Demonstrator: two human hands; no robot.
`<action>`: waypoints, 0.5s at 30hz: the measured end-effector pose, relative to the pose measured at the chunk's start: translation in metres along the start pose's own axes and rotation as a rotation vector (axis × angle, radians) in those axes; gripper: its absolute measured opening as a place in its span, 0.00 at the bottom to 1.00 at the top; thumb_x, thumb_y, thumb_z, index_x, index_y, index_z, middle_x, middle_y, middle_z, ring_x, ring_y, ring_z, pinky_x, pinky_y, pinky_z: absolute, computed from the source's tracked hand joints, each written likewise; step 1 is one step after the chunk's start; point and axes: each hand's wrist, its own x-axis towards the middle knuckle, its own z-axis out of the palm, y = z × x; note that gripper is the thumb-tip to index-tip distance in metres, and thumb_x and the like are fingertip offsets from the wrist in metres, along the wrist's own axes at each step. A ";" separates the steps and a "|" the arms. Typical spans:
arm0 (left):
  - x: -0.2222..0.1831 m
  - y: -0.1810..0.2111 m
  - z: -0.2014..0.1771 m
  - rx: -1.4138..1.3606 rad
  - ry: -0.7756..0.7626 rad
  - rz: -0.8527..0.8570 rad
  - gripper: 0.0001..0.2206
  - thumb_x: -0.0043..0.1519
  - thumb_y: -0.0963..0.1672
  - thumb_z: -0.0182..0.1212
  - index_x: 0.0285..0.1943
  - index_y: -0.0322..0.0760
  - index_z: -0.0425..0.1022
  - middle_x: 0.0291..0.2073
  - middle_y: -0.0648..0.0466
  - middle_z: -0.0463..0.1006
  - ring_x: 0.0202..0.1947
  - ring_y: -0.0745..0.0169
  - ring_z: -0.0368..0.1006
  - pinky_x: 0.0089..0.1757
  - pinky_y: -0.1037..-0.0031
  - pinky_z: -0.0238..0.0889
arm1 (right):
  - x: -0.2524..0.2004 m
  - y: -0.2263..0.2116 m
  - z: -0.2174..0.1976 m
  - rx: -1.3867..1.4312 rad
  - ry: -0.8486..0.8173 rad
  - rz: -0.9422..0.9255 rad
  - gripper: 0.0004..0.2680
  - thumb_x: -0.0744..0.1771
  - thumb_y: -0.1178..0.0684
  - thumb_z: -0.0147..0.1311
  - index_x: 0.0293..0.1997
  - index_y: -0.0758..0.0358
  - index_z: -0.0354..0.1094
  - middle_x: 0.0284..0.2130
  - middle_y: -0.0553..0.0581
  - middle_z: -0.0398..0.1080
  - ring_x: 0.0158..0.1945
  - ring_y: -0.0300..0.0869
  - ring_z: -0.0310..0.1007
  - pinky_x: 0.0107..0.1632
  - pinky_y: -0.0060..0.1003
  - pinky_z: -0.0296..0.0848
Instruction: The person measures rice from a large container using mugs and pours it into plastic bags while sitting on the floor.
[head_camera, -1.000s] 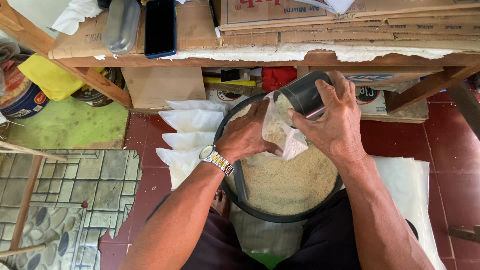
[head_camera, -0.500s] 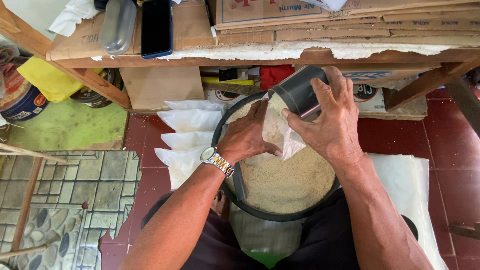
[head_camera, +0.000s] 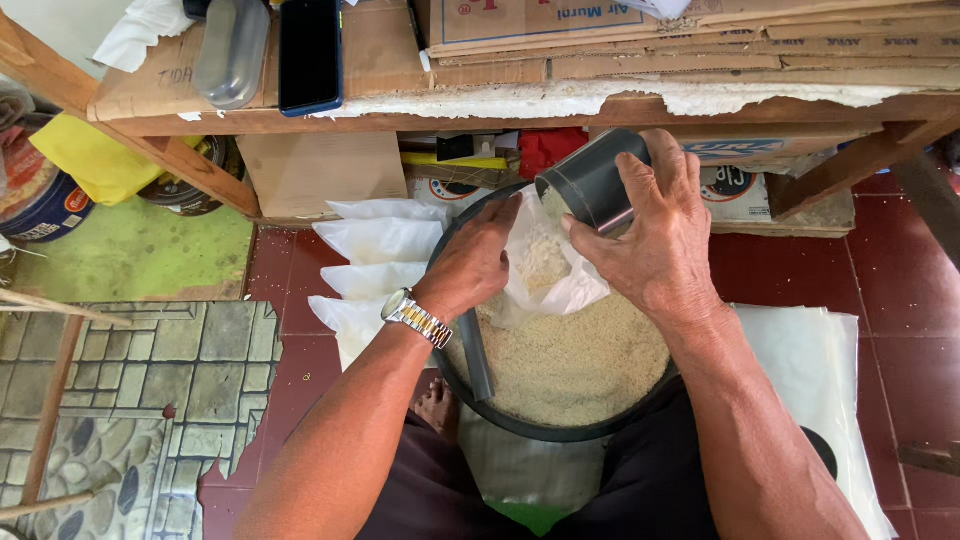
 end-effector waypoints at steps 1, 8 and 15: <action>0.000 0.000 0.000 -0.006 0.014 0.027 0.33 0.55 0.34 0.53 0.76 0.26 0.57 0.65 0.32 0.66 0.63 0.25 0.67 0.57 0.49 0.66 | 0.001 -0.001 0.000 0.000 -0.002 0.001 0.25 0.56 0.50 0.77 0.51 0.76 0.70 0.55 0.69 0.61 0.55 0.61 0.65 0.46 0.57 0.75; -0.001 -0.002 -0.004 -0.055 0.056 0.102 0.37 0.47 0.32 0.49 0.73 0.30 0.57 0.67 0.36 0.67 0.66 0.39 0.64 0.63 0.62 0.57 | -0.004 0.006 0.001 -0.015 -0.019 -0.060 0.26 0.60 0.48 0.74 0.57 0.69 0.64 0.62 0.71 0.60 0.55 0.66 0.63 0.52 0.60 0.68; 0.000 -0.001 -0.007 -0.173 0.041 0.088 0.37 0.46 0.32 0.46 0.72 0.33 0.59 0.66 0.39 0.70 0.66 0.42 0.65 0.61 0.63 0.58 | -0.002 0.001 0.000 0.044 -0.016 -0.138 0.26 0.62 0.50 0.76 0.59 0.69 0.61 0.65 0.72 0.58 0.61 0.68 0.63 0.52 0.63 0.70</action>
